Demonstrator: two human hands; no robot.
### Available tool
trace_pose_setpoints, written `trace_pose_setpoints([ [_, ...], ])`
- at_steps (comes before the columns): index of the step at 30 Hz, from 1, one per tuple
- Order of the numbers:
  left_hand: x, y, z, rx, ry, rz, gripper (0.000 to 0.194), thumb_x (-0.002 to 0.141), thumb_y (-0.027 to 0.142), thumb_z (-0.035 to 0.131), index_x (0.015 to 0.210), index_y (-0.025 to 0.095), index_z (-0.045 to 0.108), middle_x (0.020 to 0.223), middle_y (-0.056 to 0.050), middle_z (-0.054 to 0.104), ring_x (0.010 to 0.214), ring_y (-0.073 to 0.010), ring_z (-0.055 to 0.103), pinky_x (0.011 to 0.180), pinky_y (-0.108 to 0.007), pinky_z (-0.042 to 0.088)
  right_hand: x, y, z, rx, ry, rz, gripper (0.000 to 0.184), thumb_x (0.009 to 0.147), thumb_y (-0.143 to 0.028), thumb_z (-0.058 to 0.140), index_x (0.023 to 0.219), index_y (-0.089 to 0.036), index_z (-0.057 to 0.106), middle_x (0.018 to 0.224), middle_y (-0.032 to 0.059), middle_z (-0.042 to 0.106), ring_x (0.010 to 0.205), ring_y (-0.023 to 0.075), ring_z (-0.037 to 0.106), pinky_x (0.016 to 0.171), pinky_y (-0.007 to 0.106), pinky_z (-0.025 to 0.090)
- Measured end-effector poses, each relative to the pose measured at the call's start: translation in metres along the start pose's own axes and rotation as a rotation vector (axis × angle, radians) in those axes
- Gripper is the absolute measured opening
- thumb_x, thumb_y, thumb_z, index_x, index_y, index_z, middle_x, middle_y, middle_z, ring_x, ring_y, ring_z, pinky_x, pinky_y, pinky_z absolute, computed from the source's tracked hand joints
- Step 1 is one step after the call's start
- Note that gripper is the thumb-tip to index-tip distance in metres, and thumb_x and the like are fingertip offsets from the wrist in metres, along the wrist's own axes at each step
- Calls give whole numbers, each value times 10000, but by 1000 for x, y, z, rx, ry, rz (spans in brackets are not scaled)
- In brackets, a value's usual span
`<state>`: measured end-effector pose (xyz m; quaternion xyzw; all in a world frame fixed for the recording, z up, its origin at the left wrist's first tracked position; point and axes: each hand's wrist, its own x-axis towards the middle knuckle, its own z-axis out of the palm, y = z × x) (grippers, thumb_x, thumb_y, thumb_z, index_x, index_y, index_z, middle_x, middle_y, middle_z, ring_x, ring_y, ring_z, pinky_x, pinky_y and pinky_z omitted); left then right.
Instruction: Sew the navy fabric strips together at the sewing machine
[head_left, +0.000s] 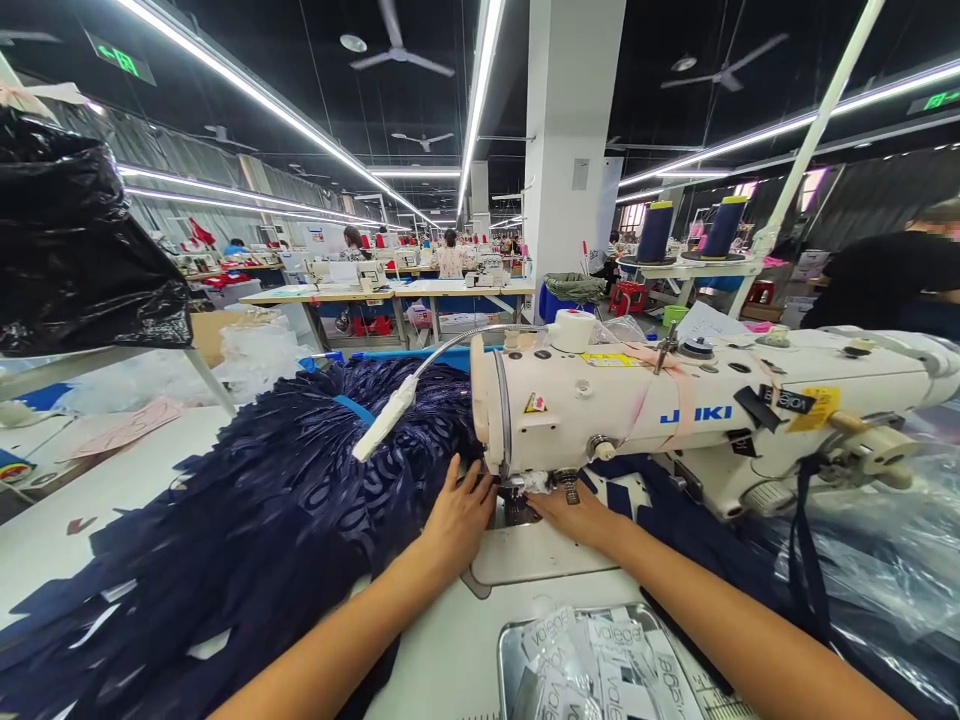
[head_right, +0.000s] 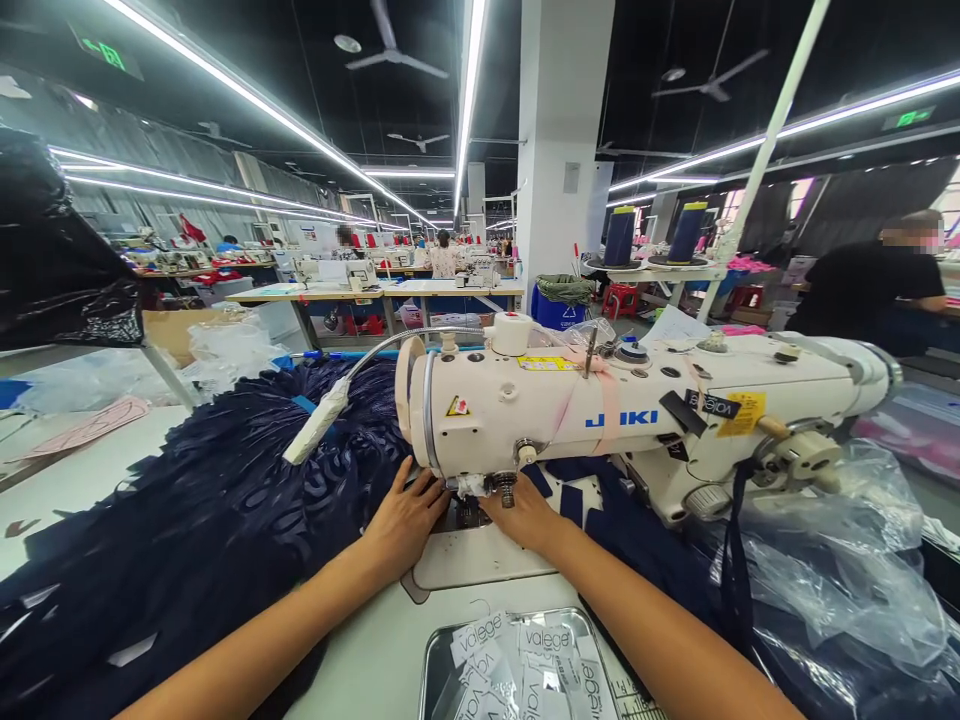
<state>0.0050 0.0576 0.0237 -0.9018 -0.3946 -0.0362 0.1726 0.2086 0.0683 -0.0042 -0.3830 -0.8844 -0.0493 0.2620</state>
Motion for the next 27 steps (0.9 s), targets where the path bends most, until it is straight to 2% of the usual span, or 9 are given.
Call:
trace_pose_setpoints([
  [5,9,-5,-4,-43,6,63,351,778,33,442,1092,106,580,1139,-130,585,1175,-291,417,1050,-555,177,-5,-2,4,-171,48,-70,279,907,-206,382,857,-182,656,867,91,676,831,243,620,754,383,499],
  [11,11,-7,-3,-18,16,82,321,778,40,435,1031,132,610,1015,-102,629,1109,-271,464,1047,-533,201,0,-9,2,-194,38,-55,194,854,-148,464,857,-177,655,838,74,683,803,232,621,751,329,478],
  [14,13,-8,-1,-9,10,87,294,781,62,449,1008,139,618,972,-98,635,1090,-272,473,1021,-528,245,1,-15,-1,-271,38,-23,203,839,-117,458,830,-175,652,772,59,680,724,214,617,683,298,472],
  [17,15,-9,0,4,13,83,284,782,70,458,999,152,622,938,-89,639,1065,-264,490,1005,-513,271,0,-17,2,-378,40,-23,227,855,-122,438,794,-162,653,698,65,663,649,217,600,610,300,460],
  [22,19,-11,4,-13,24,90,271,781,58,461,962,163,634,889,-76,643,1032,-255,512,998,-503,272,-7,-12,16,-404,1,22,235,888,-139,423,825,-160,647,653,65,634,633,211,589,629,321,462],
  [27,25,-12,6,-55,13,87,228,775,52,476,890,147,648,844,-83,647,1030,-263,514,998,-515,255,-14,-8,29,-417,-52,49,232,895,-137,422,960,-185,641,746,78,651,667,206,606,647,331,484],
])
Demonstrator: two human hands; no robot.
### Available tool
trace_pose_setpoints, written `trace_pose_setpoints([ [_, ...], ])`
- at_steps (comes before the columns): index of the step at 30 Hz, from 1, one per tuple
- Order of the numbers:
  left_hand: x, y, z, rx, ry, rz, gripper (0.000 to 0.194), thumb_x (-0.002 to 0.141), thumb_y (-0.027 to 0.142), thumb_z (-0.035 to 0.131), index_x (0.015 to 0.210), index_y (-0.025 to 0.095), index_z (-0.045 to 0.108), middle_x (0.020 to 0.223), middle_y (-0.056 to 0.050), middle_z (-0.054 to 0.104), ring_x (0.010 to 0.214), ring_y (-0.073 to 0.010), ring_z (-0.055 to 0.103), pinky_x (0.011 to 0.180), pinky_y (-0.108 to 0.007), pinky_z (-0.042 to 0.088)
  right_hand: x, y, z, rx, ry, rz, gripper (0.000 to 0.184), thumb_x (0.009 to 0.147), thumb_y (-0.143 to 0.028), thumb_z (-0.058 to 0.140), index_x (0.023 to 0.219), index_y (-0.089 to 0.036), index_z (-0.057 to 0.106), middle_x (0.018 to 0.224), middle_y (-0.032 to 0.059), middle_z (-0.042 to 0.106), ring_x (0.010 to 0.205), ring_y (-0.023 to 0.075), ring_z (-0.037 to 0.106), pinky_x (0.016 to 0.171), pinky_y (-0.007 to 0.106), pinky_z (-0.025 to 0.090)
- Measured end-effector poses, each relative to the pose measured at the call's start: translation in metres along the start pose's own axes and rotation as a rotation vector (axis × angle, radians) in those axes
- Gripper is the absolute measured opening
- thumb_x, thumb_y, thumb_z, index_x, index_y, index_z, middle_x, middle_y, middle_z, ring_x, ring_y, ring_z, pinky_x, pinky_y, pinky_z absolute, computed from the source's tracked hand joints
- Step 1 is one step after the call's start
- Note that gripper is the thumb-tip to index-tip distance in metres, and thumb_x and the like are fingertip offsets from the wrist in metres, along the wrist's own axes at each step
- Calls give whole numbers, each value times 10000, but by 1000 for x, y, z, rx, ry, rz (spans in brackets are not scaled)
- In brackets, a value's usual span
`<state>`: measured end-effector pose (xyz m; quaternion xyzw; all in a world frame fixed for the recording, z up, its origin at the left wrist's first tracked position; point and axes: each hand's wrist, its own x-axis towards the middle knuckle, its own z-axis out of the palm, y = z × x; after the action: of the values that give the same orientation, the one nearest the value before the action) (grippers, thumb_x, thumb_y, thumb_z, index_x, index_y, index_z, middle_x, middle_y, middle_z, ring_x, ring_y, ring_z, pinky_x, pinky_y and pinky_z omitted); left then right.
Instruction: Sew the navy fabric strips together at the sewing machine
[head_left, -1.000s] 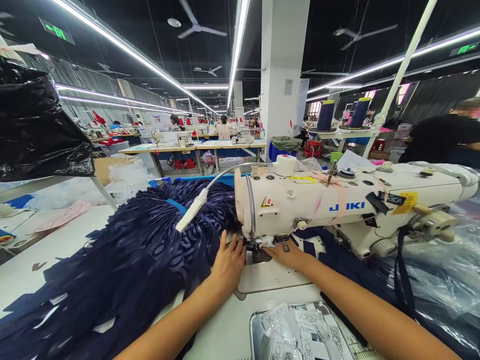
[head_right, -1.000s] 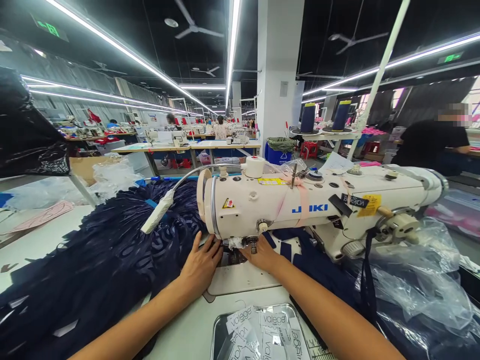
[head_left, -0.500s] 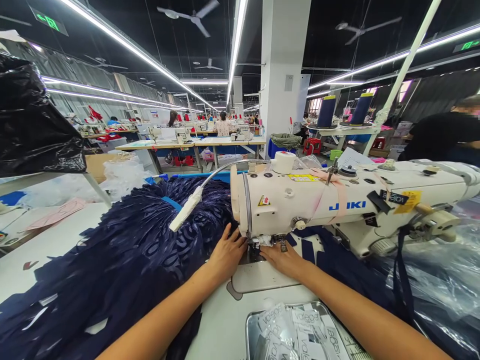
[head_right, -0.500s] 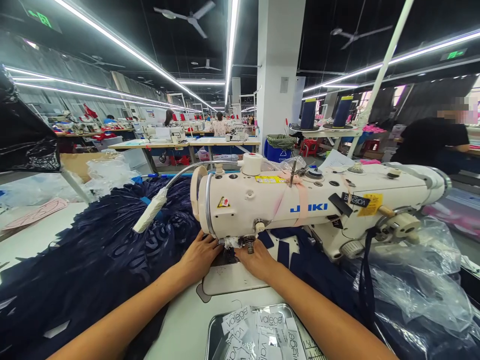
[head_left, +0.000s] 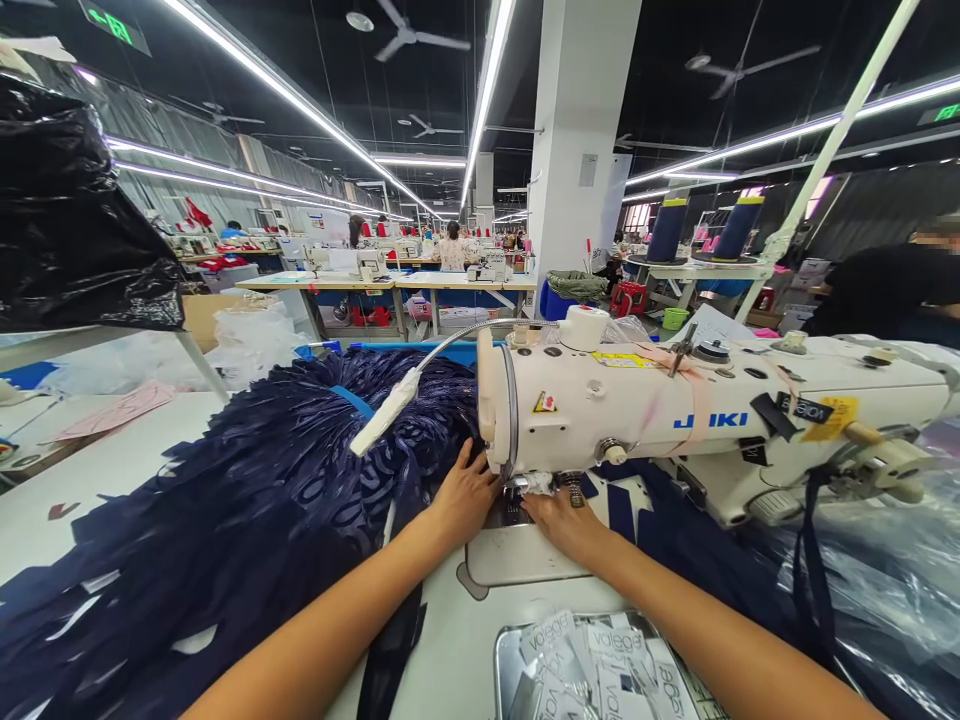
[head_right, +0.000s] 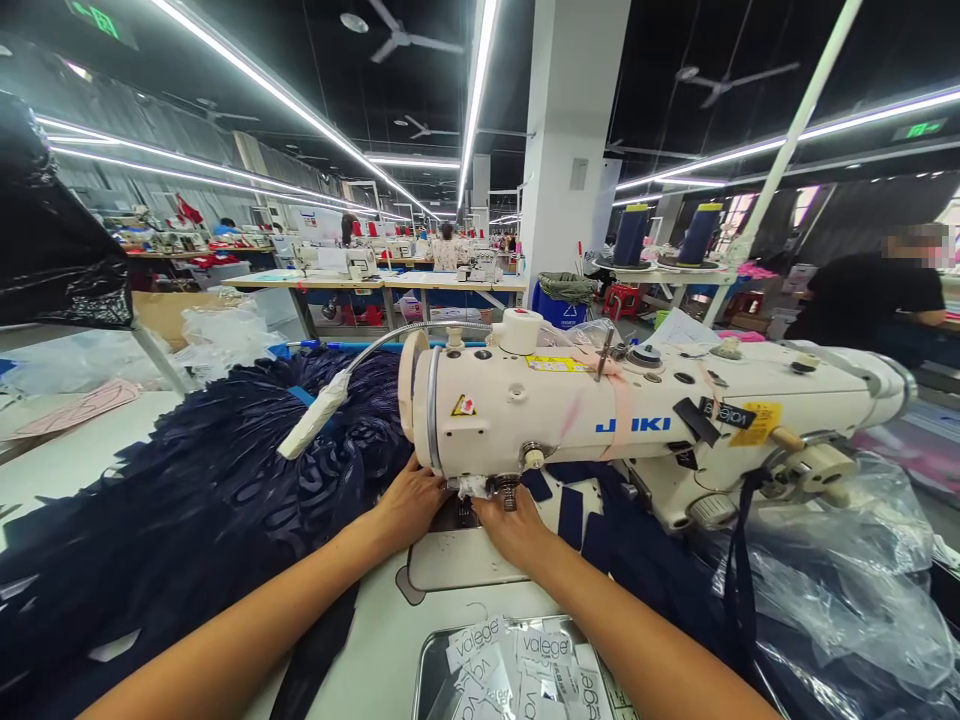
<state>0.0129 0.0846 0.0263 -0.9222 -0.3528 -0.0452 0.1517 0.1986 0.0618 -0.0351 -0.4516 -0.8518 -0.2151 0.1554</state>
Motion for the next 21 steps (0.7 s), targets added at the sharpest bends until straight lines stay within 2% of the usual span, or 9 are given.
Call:
trace_pose_setpoints([
  [7,6,-1,2,-6,30,-17,228,758,39,496,899,137,645,886,-101,647,1049,-268,506,1002,-519,232,3,-5,-5,-67,8,3,256,867,-93,431,975,-209,633,724,75,655,680,215,604,624,323,483],
  [10,4,7,0,12,27,-45,217,772,49,499,919,125,640,959,-115,640,1073,-271,493,1006,-518,222,5,-3,-7,-77,25,-42,274,856,-80,412,911,-209,648,700,66,658,639,209,599,577,301,463],
  [12,-6,17,-6,34,21,-49,187,778,97,534,934,113,635,1036,-131,618,1109,-285,465,1004,-505,235,4,-2,-8,-65,67,-64,280,837,-64,406,887,-193,650,708,73,661,636,214,599,575,304,455],
  [14,-27,26,-18,45,35,7,178,771,166,584,932,104,629,1084,-135,597,1123,-290,449,981,-456,288,2,1,-9,-53,148,-94,307,808,-34,392,926,-175,638,744,85,664,659,218,601,601,307,454],
  [16,-57,30,-34,24,102,82,118,790,187,578,876,116,617,1012,-103,614,1032,-245,504,913,-381,361,-2,4,-8,-37,227,-121,341,788,-16,379,969,-173,622,711,75,651,638,207,592,615,300,450],
  [17,-74,31,-42,14,143,52,71,815,162,544,814,127,605,931,-75,623,928,-204,539,852,-337,394,-4,6,-7,-30,248,-135,350,777,-11,381,974,-175,619,682,66,641,612,199,583,600,289,446],
  [19,-110,28,-54,71,222,20,142,852,123,472,771,136,587,826,-47,615,779,-168,547,751,-313,413,-9,9,-1,-36,268,-156,360,745,8,386,954,-171,619,639,55,627,563,183,565,565,268,436],
  [21,-139,23,-59,207,269,63,184,885,122,418,866,138,600,947,-58,620,897,-192,537,797,-339,395,-10,9,6,-64,288,-173,391,704,33,385,958,-160,612,644,59,633,575,182,570,562,261,435],
])
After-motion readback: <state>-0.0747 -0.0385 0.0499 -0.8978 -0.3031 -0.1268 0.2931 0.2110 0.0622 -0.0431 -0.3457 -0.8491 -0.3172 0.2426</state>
